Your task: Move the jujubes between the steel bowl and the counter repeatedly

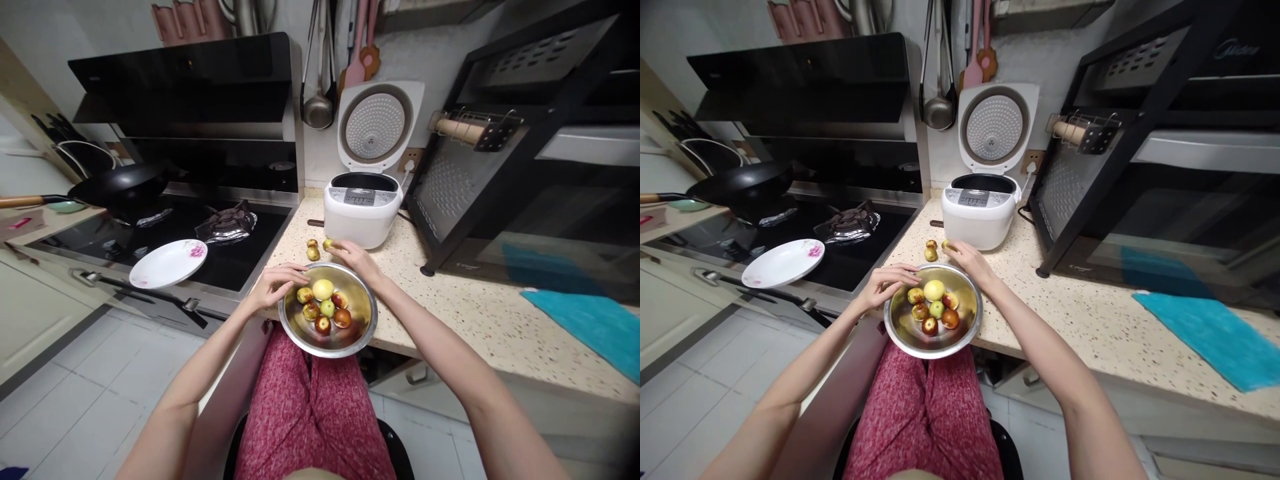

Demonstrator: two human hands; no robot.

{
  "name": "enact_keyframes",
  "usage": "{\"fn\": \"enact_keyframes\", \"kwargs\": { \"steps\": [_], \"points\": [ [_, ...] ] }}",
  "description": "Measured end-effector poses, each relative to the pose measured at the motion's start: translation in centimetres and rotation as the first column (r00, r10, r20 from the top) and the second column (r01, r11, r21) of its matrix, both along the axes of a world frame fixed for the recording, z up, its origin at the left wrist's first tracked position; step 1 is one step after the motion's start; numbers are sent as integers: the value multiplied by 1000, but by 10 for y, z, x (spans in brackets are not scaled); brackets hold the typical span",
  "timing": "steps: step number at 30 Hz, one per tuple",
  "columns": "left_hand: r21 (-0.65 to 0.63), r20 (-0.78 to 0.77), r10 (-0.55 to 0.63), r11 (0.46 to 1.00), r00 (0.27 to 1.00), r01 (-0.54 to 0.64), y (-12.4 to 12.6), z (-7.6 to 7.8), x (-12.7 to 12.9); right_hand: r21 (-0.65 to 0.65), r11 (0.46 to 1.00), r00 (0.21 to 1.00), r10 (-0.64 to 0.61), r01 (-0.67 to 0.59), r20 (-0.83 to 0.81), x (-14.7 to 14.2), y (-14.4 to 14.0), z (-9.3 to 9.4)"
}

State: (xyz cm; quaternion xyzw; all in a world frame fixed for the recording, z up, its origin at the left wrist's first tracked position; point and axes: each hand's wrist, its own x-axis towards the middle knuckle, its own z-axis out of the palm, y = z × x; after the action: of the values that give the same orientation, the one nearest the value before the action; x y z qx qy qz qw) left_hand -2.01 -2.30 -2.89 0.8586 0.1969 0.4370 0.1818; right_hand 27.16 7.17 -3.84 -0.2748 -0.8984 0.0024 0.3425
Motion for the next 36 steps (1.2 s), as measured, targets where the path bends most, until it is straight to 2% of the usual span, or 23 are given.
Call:
{"fn": "enact_keyframes", "kwargs": {
  "steps": [6,9,11,13,16,23,31,36],
  "points": [
    [-11,11,-4,1000,1000,4,1,-1,1,61,997,996,56,-52,-68,6,-27,32],
    [-18,11,-4,1000,1000,4,1,-2,1,-7,983,978,183,-185,-102,2,-47,42],
    [-16,5,-3,1000,1000,3,1,-2,1,-99,944,946,304,-316,-114,-2,-58,45],
    [-11,2,-5,1000,1000,5,2,-3,1,-196,881,902,410,-430,-135,-7,-67,46],
    [-7,12,-12,1000,1000,12,1,-3,2,-293,804,855,485,-518,-183,-11,-74,46],
    [-24,4,-4,1000,1000,4,0,-1,1,-411,726,833,499,-552,-238,-10,-78,49],
    [-34,14,-10,999,1000,11,0,0,2,-443,725,850,454,-527,-268,-10,-77,47],
    [-22,16,-20,1000,1000,20,0,1,2,-448,705,835,487,-549,-257,-10,-78,48]
  ]
}}
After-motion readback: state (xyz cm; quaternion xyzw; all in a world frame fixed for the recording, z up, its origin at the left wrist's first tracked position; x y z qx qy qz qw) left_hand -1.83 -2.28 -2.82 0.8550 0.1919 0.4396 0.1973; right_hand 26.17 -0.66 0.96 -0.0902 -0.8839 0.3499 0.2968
